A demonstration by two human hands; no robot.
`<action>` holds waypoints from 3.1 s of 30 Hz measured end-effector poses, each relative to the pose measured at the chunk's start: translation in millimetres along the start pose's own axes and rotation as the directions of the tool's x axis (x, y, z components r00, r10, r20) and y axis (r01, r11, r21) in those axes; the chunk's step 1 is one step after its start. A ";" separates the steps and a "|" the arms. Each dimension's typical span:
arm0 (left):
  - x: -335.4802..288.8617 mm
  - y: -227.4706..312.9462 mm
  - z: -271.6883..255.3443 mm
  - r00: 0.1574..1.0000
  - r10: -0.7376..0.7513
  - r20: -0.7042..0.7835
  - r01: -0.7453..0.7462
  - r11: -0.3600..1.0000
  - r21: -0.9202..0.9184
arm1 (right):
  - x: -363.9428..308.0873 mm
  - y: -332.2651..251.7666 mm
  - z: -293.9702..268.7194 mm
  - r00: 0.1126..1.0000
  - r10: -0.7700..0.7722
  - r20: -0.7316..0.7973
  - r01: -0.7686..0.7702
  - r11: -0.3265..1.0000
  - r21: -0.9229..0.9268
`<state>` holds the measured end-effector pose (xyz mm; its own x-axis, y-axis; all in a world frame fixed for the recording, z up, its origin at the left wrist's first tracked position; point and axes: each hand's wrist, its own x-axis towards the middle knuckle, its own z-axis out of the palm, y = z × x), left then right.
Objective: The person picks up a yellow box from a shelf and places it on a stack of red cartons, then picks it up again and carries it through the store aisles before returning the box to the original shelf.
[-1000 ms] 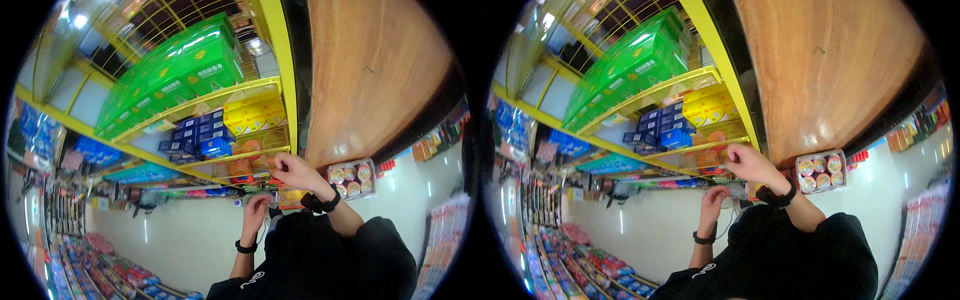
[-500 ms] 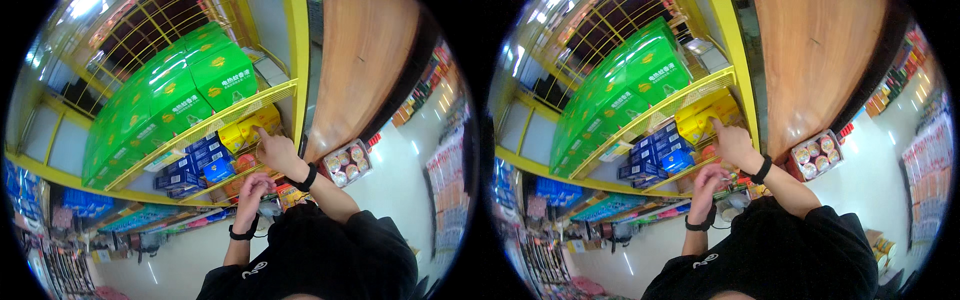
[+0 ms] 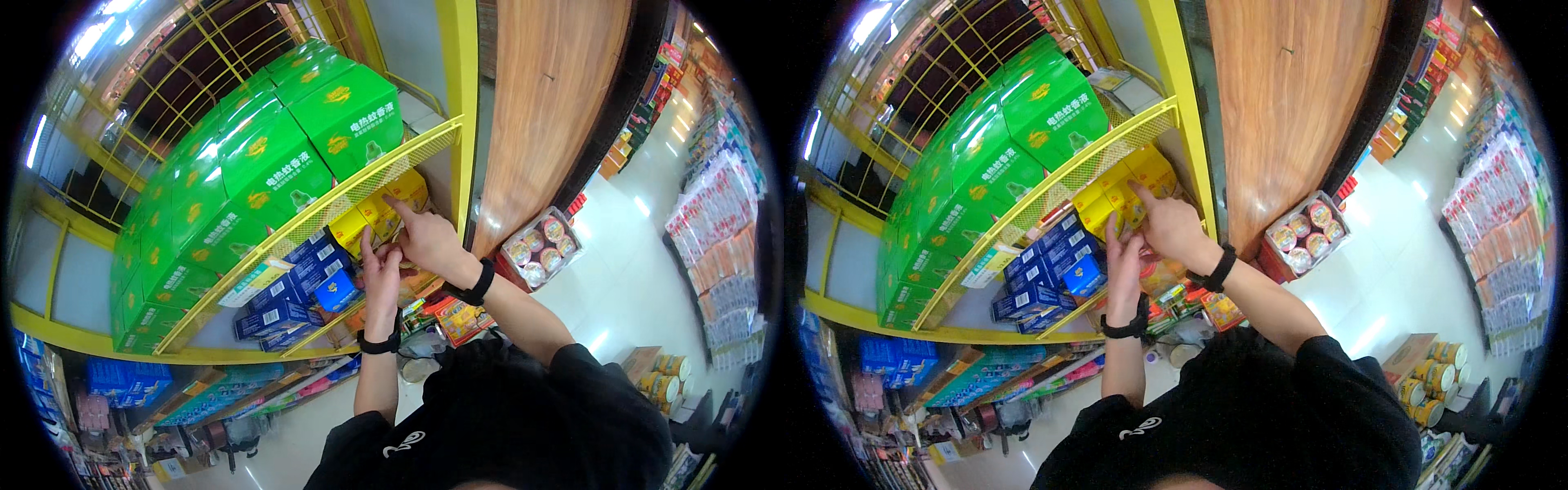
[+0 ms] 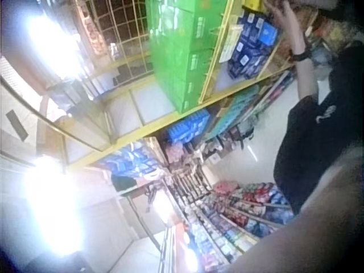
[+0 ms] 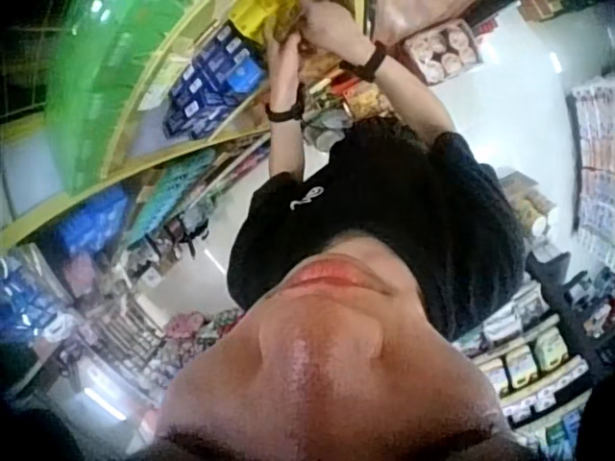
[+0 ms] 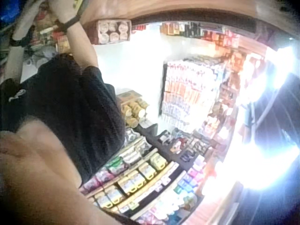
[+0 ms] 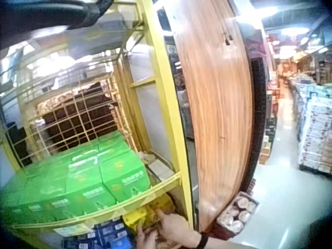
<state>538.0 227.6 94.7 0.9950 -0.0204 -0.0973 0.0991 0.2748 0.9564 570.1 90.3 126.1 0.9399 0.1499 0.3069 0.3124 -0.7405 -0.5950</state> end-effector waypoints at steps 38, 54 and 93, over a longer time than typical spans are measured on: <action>-117.2 42.9 106.4 0.811 0.518 0.271 -0.581 0.662 0.475 | -149.3 27.4 -154.6 0.950 -0.174 -0.261 0.302 0.733 0.610; -111.7 -118.8 452.4 0.397 -0.320 0.860 0.138 0.947 0.289 | -376.6 283.5 -364.2 0.887 0.386 -0.252 -0.292 0.894 0.341; 233.2 -278.2 1118.8 -0.118 -0.170 0.978 -0.302 0.945 0.128 | -227.0 822.0 -745.2 0.732 0.584 -0.352 -0.336 0.758 0.559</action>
<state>750.5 -929.1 114.1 -0.1270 -0.9849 0.1180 -0.2062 0.1425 0.9681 510.7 -1040.7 120.9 0.8217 -0.5527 0.1387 -0.0017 -0.2457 -0.9694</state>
